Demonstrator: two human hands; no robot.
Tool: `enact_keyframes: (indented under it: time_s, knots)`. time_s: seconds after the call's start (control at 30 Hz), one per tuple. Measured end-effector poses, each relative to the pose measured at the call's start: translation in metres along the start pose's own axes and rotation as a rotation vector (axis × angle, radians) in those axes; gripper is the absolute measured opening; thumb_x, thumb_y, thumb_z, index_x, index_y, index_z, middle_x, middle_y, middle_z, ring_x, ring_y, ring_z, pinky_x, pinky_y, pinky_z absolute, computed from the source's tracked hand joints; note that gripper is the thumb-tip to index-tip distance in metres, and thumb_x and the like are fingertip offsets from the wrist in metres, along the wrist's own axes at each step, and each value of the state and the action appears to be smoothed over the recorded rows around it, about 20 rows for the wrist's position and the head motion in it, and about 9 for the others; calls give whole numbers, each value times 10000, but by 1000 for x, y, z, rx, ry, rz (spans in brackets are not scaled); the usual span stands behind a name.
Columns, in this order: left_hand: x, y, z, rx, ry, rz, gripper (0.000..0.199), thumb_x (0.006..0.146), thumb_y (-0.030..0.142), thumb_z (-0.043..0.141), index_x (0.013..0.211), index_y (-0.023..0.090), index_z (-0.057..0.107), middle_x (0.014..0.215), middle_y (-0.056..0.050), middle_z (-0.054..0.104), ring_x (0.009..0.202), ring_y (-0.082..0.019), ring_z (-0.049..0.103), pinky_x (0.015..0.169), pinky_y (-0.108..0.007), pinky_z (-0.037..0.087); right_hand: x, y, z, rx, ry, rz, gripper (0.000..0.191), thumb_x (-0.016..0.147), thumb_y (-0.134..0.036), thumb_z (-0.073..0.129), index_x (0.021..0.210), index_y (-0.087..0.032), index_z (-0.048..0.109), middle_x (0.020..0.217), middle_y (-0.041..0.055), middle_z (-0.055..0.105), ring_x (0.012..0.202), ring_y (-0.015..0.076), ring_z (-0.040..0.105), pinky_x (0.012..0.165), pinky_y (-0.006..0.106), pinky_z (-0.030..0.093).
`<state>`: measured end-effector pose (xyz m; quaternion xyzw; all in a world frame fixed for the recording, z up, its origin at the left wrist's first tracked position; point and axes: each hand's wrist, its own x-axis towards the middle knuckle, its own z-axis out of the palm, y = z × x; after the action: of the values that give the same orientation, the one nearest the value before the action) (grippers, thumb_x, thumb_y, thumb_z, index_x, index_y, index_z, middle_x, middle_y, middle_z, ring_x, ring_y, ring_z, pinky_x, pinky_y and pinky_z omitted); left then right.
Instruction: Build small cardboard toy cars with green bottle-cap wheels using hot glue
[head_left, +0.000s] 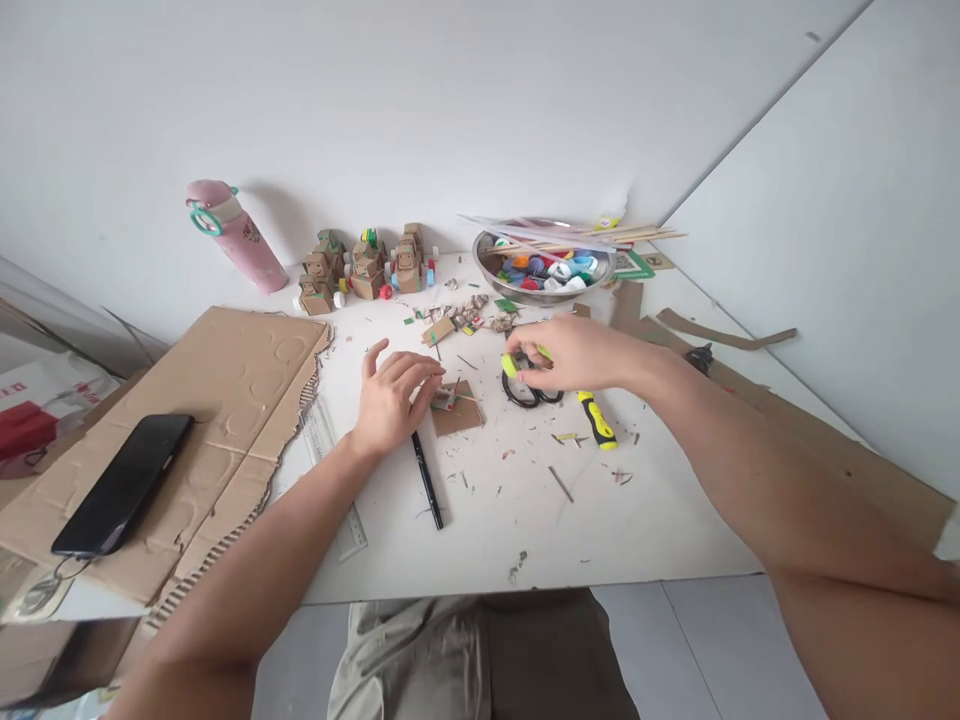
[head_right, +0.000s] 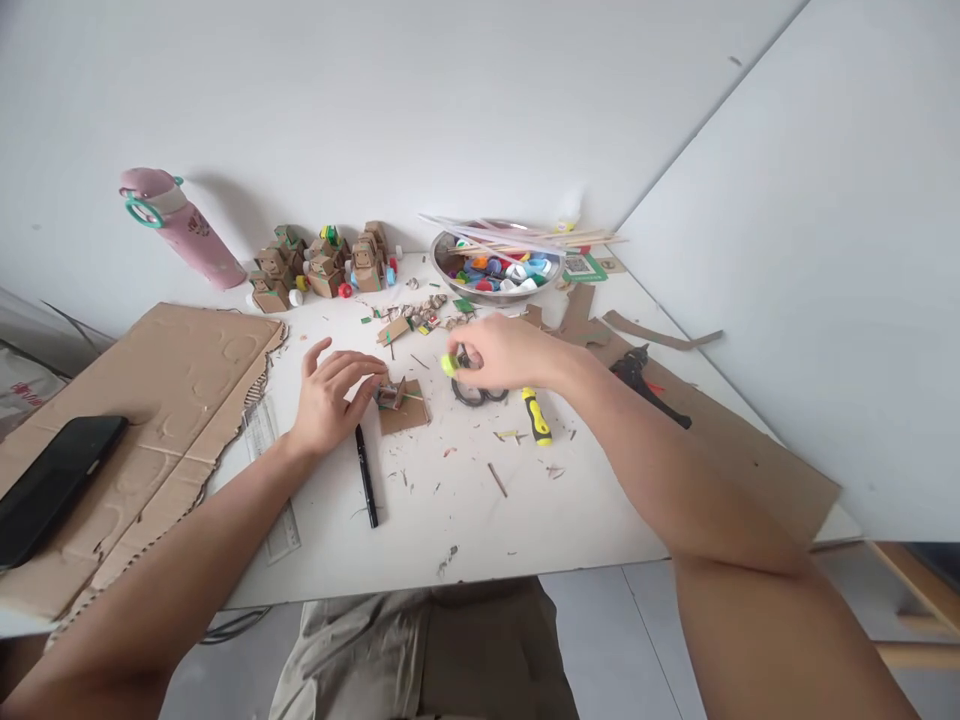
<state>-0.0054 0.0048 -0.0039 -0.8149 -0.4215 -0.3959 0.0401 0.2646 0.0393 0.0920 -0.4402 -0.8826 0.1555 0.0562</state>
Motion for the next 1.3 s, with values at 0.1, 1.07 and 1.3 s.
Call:
enact_keyframes:
  time_s: [0.1, 1.07, 1.3]
  knots:
    - [1, 0, -1, -58, -14, -49, 264, 1055, 297, 516, 974, 298, 766, 985, -26, 841, 963, -240, 769, 1191, -542, 395, -8, -25, 19, -195, -182, 121, 189, 809, -238, 674, 976, -241, 763, 845, 75, 755, 785, 258, 686, 651, 333, 411]
    - [2, 42, -5, -656, -103, -90, 308, 1009, 506, 659, 924, 219, 732, 800, -49, 742, 740, -182, 698, 722, -329, 609, -19, -60, 81, 867, 196, 89, 651, 1063, -733, 314, 1444, -231, 476, 789, -8, 590, 683, 201, 573, 664, 340, 487]
    - [15, 21, -7, -1192, 88, -786, 300, 798, 389, 886, 1016, 206, 789, 752, 39, 649, 649, -107, 663, 671, -266, 622, -12, -18, 47, -53, 122, 496, 238, 1023, -391, 567, 1147, -205, 649, 954, 163, 763, 935, 349, 736, 743, 384, 501]
